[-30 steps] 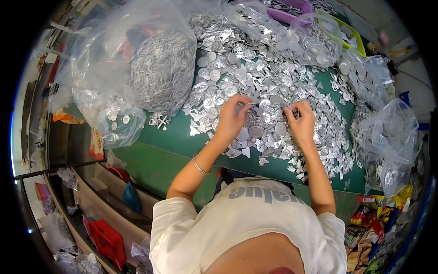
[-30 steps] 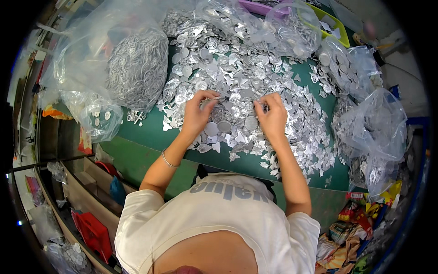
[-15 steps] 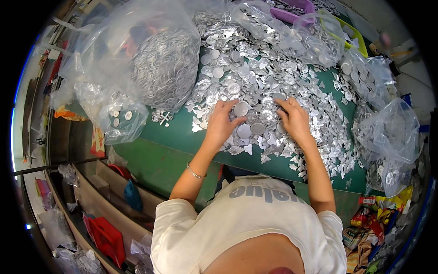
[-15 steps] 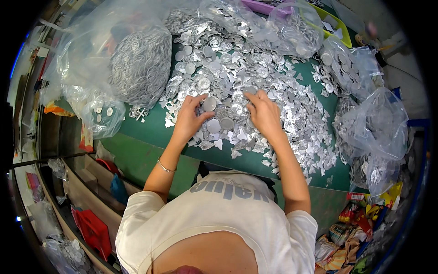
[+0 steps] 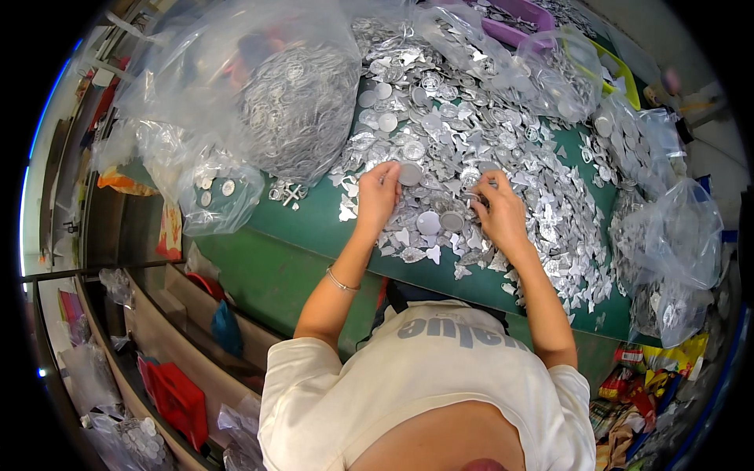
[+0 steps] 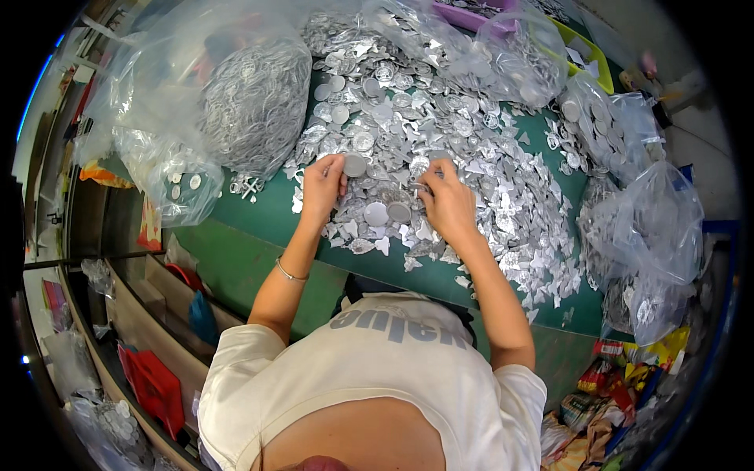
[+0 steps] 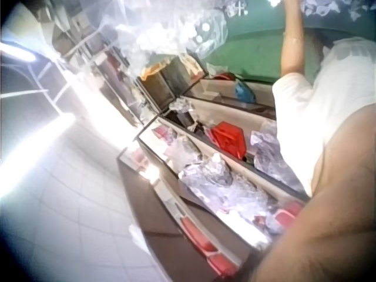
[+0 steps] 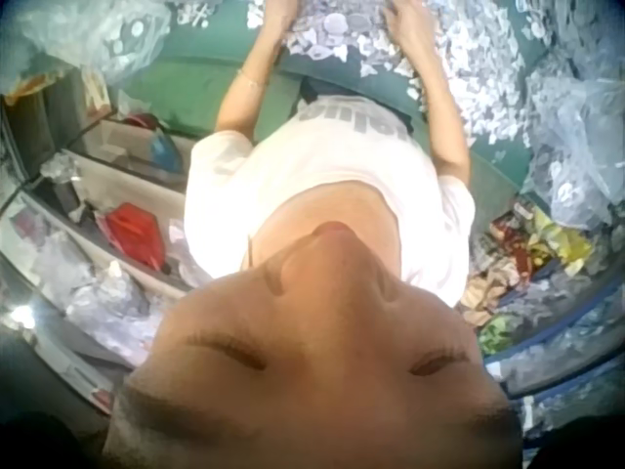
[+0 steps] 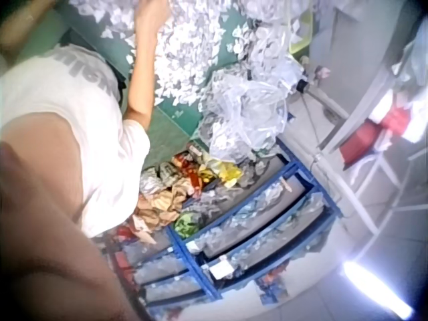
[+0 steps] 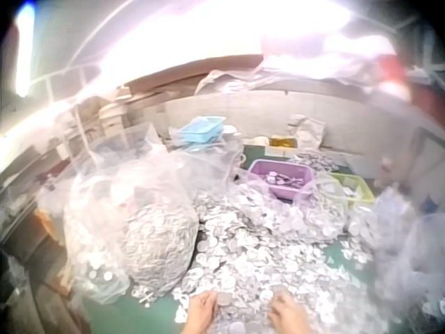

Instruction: The person picks up and sorts small grey metal or plastic items from a large pile on a green workbench, placing some into plastic bags and others into a small container.

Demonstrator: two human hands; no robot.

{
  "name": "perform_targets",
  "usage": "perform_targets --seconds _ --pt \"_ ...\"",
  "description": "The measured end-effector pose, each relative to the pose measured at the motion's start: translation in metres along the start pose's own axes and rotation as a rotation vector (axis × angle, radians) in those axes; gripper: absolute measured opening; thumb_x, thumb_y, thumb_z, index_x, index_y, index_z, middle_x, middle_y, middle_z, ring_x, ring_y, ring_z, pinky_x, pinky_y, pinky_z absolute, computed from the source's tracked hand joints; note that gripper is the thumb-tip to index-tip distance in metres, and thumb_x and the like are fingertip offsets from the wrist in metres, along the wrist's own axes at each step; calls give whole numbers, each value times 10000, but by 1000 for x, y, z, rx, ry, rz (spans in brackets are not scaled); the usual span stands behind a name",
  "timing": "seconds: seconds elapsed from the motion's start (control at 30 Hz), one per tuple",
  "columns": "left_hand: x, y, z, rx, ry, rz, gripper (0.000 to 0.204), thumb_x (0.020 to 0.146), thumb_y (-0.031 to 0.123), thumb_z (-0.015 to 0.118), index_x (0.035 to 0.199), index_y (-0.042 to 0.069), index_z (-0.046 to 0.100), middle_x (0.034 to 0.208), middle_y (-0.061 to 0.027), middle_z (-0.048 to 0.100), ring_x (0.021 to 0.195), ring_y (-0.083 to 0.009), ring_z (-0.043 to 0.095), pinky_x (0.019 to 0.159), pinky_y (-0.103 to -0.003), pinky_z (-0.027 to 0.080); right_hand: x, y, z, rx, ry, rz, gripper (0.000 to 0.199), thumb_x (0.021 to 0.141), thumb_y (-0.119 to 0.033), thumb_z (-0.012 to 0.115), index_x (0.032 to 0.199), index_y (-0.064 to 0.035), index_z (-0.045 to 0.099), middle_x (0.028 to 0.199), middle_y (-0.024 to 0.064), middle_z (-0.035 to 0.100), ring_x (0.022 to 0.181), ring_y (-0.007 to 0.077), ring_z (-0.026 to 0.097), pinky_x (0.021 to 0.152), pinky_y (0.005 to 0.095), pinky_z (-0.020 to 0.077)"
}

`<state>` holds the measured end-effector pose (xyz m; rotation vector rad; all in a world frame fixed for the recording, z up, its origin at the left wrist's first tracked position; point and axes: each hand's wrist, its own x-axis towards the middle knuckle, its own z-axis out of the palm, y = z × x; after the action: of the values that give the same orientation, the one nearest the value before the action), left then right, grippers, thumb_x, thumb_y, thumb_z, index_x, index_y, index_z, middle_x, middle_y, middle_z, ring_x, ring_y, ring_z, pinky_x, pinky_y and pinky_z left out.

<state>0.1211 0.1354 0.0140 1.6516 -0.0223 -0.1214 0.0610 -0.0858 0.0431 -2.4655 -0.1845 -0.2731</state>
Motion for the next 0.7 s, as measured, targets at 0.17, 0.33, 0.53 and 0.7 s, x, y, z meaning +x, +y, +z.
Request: perform_targets --seconds 0.17,0.33,0.53,0.7 --pt "-7 16 -9 -994 -214 -418 191 899 208 499 869 30 561 724 -55 535 607 -144 511 474 -232 411 -10 41 -15 1080 17 434 182 803 -98 565 977 -54 533 891 80 593 670 190 575 479 268 411" --pt "-24 30 6 -562 -175 -448 126 848 138 553 903 30 587 818 -65 597 649 -152 568 519 -265 457 -5 6 -34 1775 119 695 172 869 -153 499 1005 -51 528 748 63 585 591 145 550 440 231 394" --pt "-33 24 35 638 -142 311 107 807 78 589 904 41 610 752 -125 559 630 -204 556 563 -313 447 -15 10 -25 1209 -185 549 143 857 -177 580 918 -50 560 742 68 571 526 161 541 440 234 399" --pt "-21 20 34 655 -235 278 100 792 84 628 870 22 621 687 -41 541 652 -117 511 579 -266 429 -22 23 -20 1611 -103 532 124 846 -168 595 852 -59 535 660 13 484 545 112 465 451 227 338"
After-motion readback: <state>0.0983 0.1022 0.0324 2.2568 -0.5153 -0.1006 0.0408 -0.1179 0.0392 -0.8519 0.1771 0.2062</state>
